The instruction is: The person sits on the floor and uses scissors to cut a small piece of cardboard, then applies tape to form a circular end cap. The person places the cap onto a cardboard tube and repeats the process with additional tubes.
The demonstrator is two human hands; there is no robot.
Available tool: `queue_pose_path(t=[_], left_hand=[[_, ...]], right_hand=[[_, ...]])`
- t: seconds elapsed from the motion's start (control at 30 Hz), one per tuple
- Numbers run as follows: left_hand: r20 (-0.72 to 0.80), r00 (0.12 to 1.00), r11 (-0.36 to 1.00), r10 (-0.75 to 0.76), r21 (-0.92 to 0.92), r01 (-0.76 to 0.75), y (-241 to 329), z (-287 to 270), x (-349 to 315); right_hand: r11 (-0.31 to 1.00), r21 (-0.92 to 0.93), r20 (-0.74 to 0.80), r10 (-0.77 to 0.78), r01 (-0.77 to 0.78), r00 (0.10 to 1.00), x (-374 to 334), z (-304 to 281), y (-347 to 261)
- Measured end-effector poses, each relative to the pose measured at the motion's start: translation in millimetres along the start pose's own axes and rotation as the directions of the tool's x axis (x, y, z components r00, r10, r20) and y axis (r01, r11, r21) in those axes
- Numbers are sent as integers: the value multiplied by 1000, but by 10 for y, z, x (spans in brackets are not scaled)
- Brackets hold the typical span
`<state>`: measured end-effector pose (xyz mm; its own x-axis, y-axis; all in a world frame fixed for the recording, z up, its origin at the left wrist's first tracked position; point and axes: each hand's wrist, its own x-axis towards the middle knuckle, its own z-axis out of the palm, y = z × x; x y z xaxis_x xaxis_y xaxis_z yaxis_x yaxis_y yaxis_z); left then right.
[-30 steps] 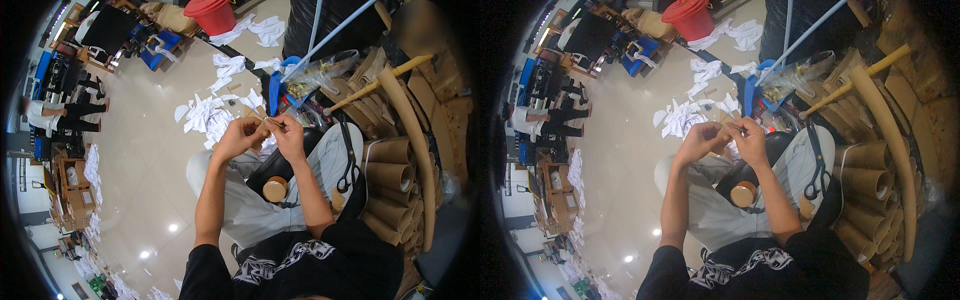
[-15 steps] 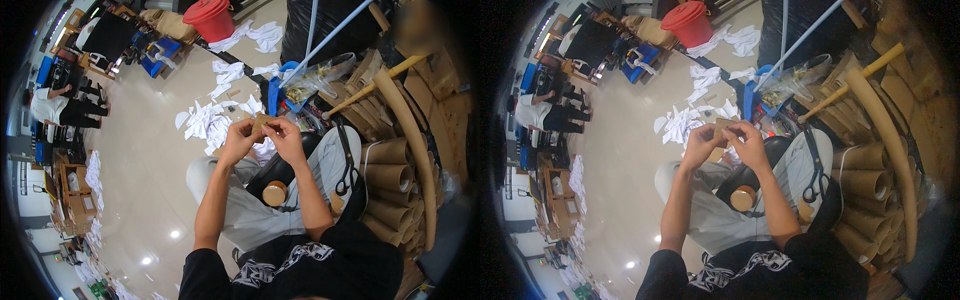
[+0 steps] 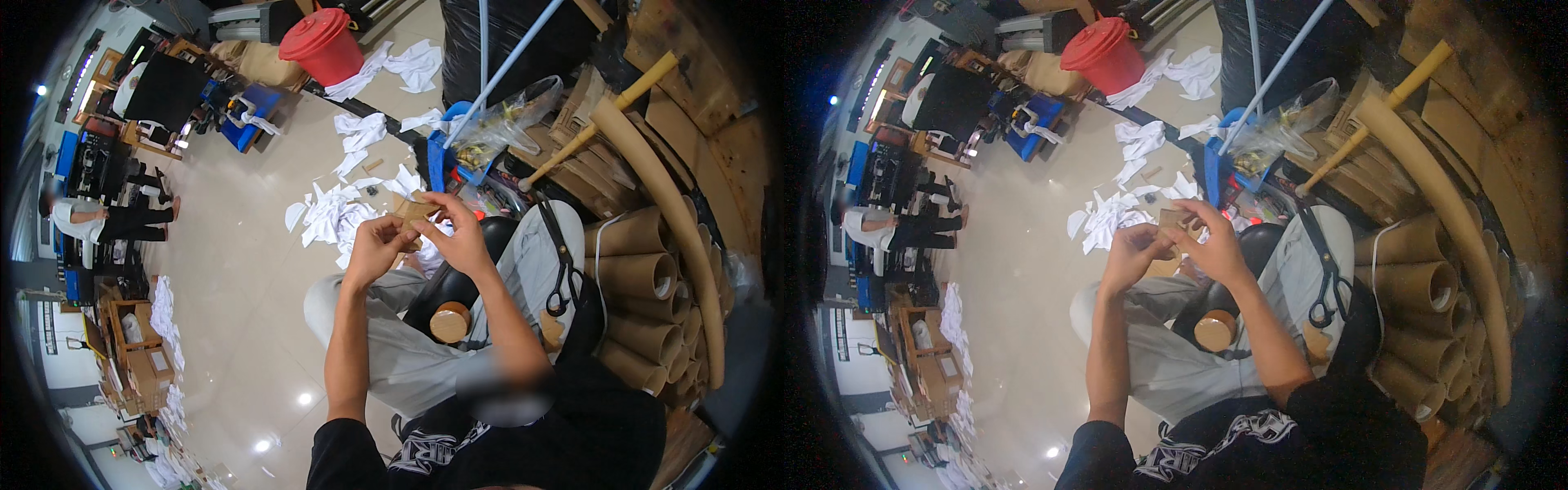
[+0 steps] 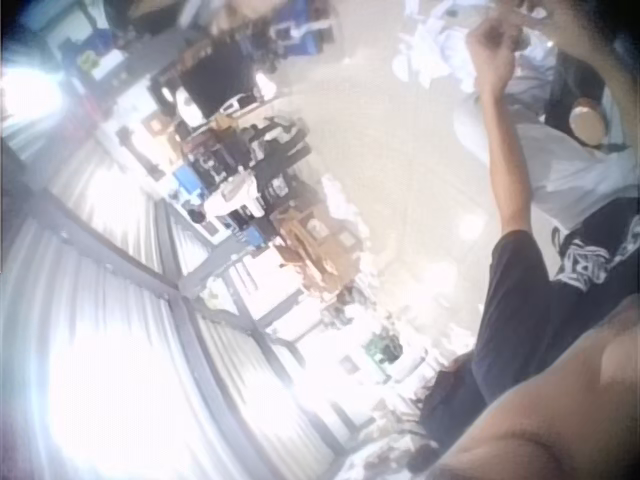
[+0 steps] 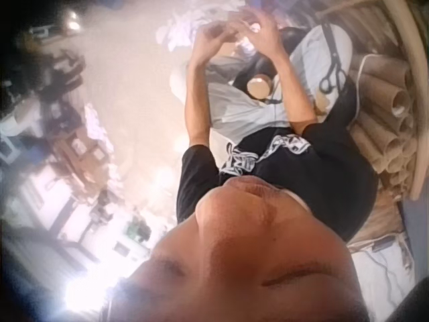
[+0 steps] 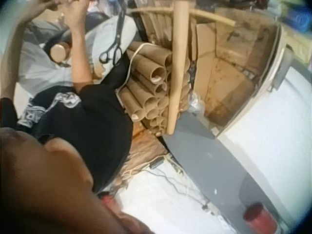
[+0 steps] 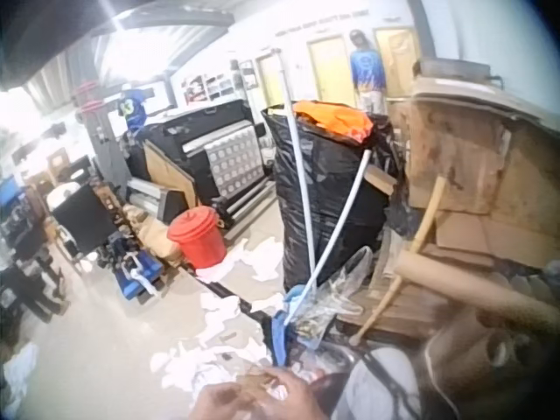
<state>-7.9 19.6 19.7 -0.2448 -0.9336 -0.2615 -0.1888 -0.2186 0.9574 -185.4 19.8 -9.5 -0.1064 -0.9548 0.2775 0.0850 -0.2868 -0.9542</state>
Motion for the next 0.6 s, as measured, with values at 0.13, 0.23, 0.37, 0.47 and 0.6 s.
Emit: queue_pose_path(t=[0.13,0.23,0.37,0.47,0.6], left_hand=[[86,996,1000,-30,5,29,-23,18,-7],[120,991,998,-57,10,56,10,59,-26],[157,977,988,-143,-28,149,-1,-2,-14],[139,977,984,-159,-57,168,-36,-27,-12],[157,967,968,-200,-124,220,-23,-16,-36]], right_hand=[[996,42,98,76,-81,992,-55,-89,174],[999,-2,50,46,-46,998,-45,-98,172],[999,-40,20,-30,30,999,-31,-81,197],[996,-70,53,-46,50,998,-36,-90,192],[988,-125,30,-83,86,996,-48,-95,157]])
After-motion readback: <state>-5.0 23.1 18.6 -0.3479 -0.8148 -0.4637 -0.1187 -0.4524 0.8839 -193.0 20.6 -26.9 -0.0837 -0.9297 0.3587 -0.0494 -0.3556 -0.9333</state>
